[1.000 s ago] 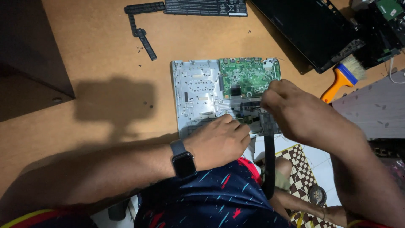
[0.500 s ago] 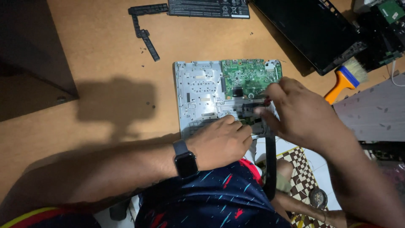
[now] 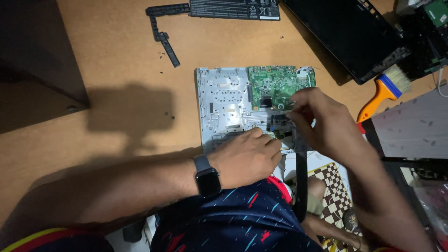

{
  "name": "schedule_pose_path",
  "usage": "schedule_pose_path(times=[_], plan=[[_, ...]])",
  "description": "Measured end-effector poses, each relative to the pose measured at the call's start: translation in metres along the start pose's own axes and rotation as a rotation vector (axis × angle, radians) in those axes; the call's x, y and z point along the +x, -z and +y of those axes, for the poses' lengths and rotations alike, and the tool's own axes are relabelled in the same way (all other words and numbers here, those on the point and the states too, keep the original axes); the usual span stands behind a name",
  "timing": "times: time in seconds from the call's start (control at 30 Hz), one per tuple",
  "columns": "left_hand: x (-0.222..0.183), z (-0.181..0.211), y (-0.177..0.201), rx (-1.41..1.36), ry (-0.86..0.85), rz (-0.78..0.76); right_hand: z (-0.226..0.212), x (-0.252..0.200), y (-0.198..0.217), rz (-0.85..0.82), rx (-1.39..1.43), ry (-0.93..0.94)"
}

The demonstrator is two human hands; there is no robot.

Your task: Reinstalling internal components and connecting ribbon cables inside a laptop chassis using a screwdriver.

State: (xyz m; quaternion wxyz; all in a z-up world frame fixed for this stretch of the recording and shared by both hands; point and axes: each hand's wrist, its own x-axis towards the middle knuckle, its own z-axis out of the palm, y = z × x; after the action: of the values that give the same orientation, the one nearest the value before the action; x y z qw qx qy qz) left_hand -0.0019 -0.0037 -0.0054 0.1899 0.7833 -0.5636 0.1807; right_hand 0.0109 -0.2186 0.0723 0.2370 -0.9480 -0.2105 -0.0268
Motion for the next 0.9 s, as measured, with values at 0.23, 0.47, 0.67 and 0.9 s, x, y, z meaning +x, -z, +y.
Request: schedule_pose_path(times=[0.23, 0.47, 0.67, 0.9], plan=[[0.0, 0.0, 0.001, 0.016, -0.023, -0.016, 0.005, -0.018, -0.04, 0.326, 0.273, -0.162], [0.002, 0.0, -0.001, 0.012, -0.061, 0.228, 0.006, -0.021, -0.052, 0.398, 0.193, -0.212], [0.002, -0.003, 0.001, 0.037, -0.082, 0.265, 0.0, -0.02, -0.05, 0.378, 0.292, -0.277], [0.005, -0.01, -0.001, -0.025, 0.017, 0.283, 0.01, -0.022, -0.057, 0.426, 0.489, -0.306]])
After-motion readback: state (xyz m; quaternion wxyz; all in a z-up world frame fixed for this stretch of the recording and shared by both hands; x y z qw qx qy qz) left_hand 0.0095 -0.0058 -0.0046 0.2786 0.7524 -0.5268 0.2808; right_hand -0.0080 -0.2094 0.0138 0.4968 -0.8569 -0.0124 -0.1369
